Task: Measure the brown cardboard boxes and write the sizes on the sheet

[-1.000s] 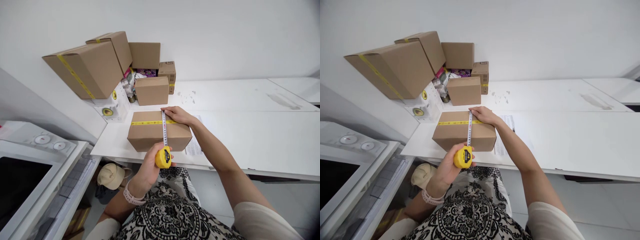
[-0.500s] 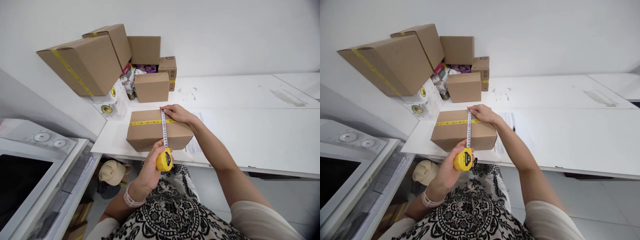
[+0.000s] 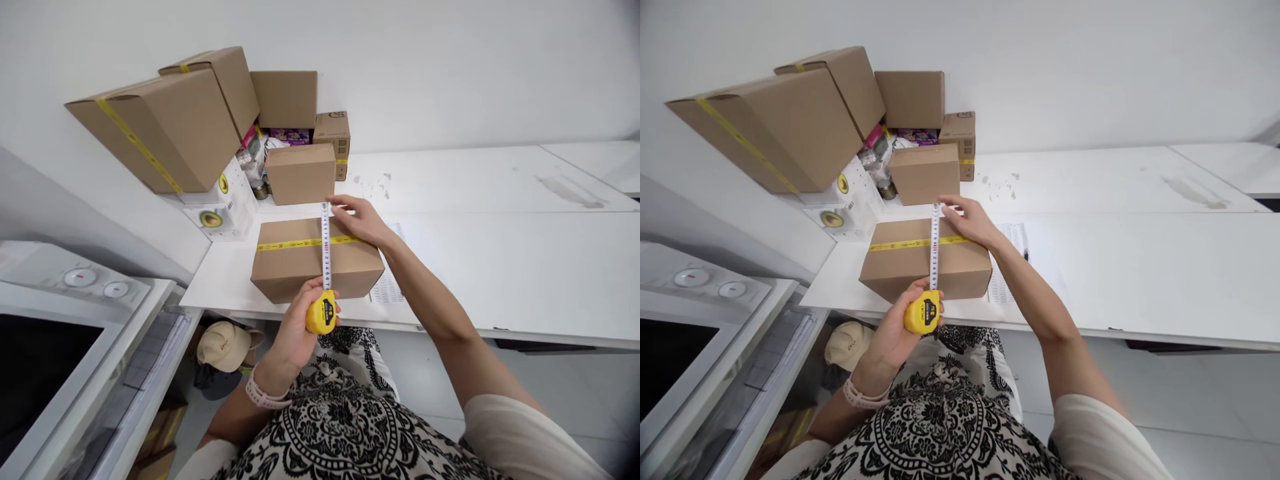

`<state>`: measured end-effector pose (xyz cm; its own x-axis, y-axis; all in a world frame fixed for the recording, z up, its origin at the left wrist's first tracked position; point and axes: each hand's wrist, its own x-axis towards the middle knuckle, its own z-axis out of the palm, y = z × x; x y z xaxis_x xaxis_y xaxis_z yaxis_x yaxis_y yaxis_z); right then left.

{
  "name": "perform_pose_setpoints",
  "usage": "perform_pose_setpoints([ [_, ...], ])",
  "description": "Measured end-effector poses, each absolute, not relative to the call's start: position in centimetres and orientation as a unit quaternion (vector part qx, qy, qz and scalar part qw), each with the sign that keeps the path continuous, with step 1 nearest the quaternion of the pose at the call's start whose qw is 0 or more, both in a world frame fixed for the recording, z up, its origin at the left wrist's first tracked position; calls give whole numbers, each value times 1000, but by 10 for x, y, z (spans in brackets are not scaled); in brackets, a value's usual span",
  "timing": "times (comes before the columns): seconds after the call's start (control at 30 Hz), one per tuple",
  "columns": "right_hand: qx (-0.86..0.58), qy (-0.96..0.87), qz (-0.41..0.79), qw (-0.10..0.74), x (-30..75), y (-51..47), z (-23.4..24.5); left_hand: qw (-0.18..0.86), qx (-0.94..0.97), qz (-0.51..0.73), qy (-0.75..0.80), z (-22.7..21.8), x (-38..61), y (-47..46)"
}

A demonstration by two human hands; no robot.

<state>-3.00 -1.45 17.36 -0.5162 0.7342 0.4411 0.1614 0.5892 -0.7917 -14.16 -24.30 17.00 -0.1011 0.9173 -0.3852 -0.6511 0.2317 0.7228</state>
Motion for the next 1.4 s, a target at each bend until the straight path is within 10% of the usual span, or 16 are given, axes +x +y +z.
perform_pose_setpoints([
  [0.2, -430, -595, 265, 625, 12, -79, 142, 528, 176, 680, 478, 153, -175, -218],
  [0.43, -384, -655, 447, 474, 3, -124, 83, 421, 237, 696, 531, 136, -196, -174],
  [0.73, -387, -423, 512, 640, 14, -142, 69, 594, 559, 275, 509, 100, -174, -216],
  [1.2, -443, -523, 572, 450, 46, -164, 35, 615, 518, 375, 462, 50, -100, -176],
  [1.4, -615, -564, 378, 402, 102, -120, 31, 392, 620, 409, 542, 41, -92, -167],
])
